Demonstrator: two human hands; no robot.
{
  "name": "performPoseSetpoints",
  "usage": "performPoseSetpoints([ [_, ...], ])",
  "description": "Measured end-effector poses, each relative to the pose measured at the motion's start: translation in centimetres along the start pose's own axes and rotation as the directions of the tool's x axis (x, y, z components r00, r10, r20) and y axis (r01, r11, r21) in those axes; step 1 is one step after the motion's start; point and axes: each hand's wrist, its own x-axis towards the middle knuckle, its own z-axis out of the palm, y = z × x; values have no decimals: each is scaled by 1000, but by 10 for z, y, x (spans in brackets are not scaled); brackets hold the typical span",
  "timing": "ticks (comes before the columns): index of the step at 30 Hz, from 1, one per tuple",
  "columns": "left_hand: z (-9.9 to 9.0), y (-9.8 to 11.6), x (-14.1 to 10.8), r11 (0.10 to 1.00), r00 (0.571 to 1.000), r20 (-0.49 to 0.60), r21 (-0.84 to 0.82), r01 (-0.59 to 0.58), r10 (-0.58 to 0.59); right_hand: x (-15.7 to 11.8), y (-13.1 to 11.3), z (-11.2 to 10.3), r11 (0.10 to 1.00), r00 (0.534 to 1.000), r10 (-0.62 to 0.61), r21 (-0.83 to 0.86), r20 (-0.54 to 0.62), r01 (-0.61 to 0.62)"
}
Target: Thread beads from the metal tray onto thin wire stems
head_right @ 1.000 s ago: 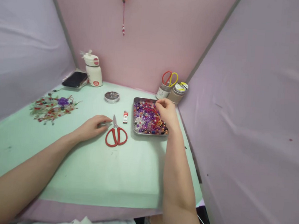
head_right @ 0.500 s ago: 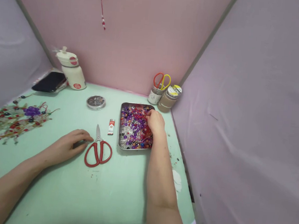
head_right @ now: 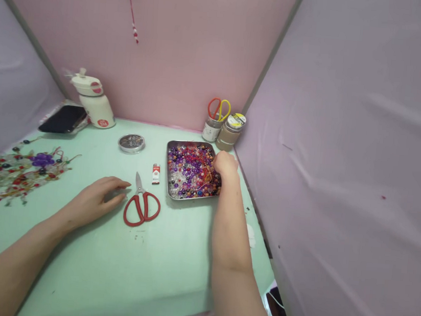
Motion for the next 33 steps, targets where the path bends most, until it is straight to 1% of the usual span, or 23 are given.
performPoseSetpoints([
  [4,-2,2,-1,1000,999,-38,12,11,-10,-4,-10,-1,996,998,16,-85,58,-11],
  [7,-2,1,-1,1000,999,-44,12,9,-9,-5,-15,1,995,996,-1,-99,93,10],
  [11,0,-3,-1,1000,999,-46,15,3,-2,-5,-15,7,990,999,-19,-140,36,24],
  [14,0,-4,-1,1000,999,-48,10,1,-1,-5,-11,8,991,999,-42,-124,9,43],
  [16,-1,-4,-1,1000,999,-53,6,2,-2,-5,-8,5,997,999,-47,-60,13,47],
  [19,-2,-1,-1,1000,998,-56,-2,-3,3,-8,-4,-3,985,995,-101,139,-16,102],
  [22,-3,2,-2,1000,998,-63,-9,-10,10,-15,-5,-12,910,982,-154,372,-107,184],
  [25,-3,4,-2,1000,997,-79,-14,-11,10,-26,-13,-22,810,965,-145,533,-220,243],
  [29,-5,9,-3,998,994,-108,-67,17,-24,-47,-30,-41,688,926,-113,643,-361,335],
  [31,-7,14,-3,987,989,-123,-150,62,-81,-59,-39,-49,635,901,-118,666,-416,391],
  [33,-10,19,-4,949,978,-116,-286,132,-171,-73,-49,-51,612,881,-133,662,-453,433],
])
